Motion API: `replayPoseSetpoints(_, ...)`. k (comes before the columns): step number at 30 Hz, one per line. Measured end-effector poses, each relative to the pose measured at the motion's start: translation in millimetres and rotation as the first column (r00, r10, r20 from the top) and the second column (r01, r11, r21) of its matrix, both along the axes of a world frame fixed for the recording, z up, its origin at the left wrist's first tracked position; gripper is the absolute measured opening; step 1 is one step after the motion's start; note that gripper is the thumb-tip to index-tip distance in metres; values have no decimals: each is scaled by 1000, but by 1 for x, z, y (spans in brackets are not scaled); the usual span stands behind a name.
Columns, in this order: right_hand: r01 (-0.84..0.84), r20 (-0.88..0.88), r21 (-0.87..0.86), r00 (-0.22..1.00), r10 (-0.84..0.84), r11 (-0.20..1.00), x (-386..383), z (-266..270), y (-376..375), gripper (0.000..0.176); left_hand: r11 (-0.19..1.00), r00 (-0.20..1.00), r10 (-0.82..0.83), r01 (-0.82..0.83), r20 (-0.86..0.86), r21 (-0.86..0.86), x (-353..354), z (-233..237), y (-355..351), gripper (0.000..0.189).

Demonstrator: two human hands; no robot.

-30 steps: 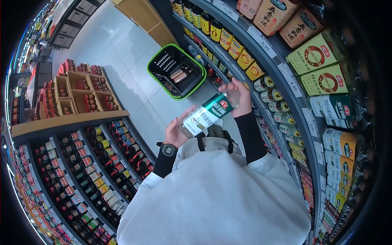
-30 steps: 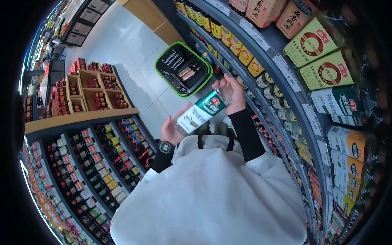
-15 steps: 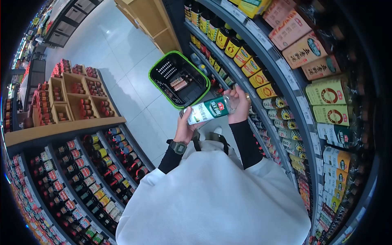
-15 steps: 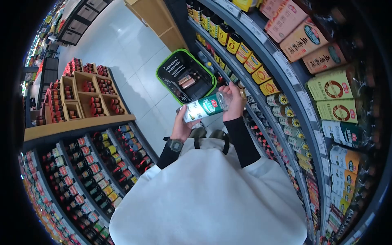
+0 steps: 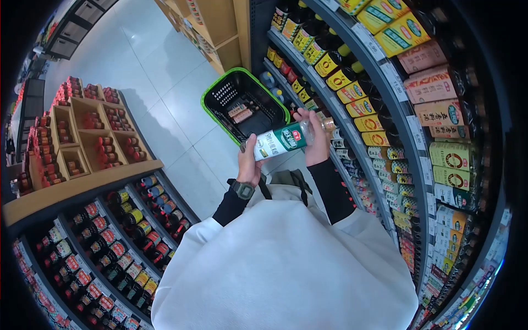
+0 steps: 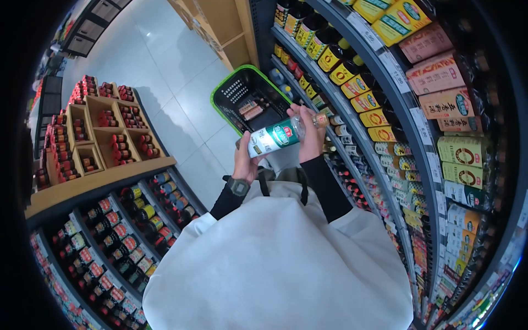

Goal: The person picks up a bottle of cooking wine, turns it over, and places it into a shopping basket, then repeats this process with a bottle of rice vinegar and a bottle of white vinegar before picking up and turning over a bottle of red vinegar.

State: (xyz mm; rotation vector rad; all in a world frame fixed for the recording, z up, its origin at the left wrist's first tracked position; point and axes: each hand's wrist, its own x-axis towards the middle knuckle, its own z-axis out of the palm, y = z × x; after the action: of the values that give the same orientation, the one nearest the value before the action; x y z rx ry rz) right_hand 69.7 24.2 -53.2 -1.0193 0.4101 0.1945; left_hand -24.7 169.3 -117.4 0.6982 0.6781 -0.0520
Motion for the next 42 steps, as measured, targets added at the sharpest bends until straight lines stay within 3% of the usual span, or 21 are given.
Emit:
replayPoseSetpoints(6, -149, -156, 268, 968, 196, 952, 5, -30, 3, 34, 983, 994, 103, -97, -26, 158, 7, -16, 27, 27)
replayPoseSetpoints(9, -167, -211, 276, 950, 229, 947, 10, -49, -1, 38, 958, 997, 70, -64, -12, 279, 14, -26, 32, 27)
replayPoseSetpoints(12, -216, -204, 357, 931, 302, 909, 22, -63, -4, 40, 957, 992, 44, -8, -115, 290, 24, -31, 36, 30)
replayPoseSetpoints(19, -281, -259, 406, 877, 404, 869, 42, -81, -18, 39, 992, 976, -10, 36, -218, 117, 44, -59, 32, 40)
replayPoseSetpoints(24, -324, -325, 259, 858, 397, 910, 64, -110, -34, 31, 991, 961, 3, 33, -275, 127, 53, -74, 6, 37)
replayPoseSetpoints(28, -297, -389, 251, 841, 377, 921, 87, -141, -41, 35, 989, 965, 42, -3, -259, 148, 66, -95, -5, 46)
replayPoseSetpoints(32, -260, -460, 367, 784, 417, 893, 103, -164, -44, 39, 978, 957, 81, -23, -278, 208, 74, -111, -7, 48)
replayPoseSetpoints(34, -325, -468, 382, 739, 484, 865, 106, -167, -46, 40, 974, 956, 87, -22, -280, 226, 75, -120, -3, 48)
replayPoseSetpoints(38, -445, -507, 302, 674, 537, 843, 107, -156, -31, 43, 997, 983, 69, -72, -172, -10, 74, -132, 13, 45)
replayPoseSetpoints(42, -409, -546, 179, 716, 436, 895, 101, -174, -20, 46, 993, 993, 41, -52, -107, -104, 75, -164, 25, 43)
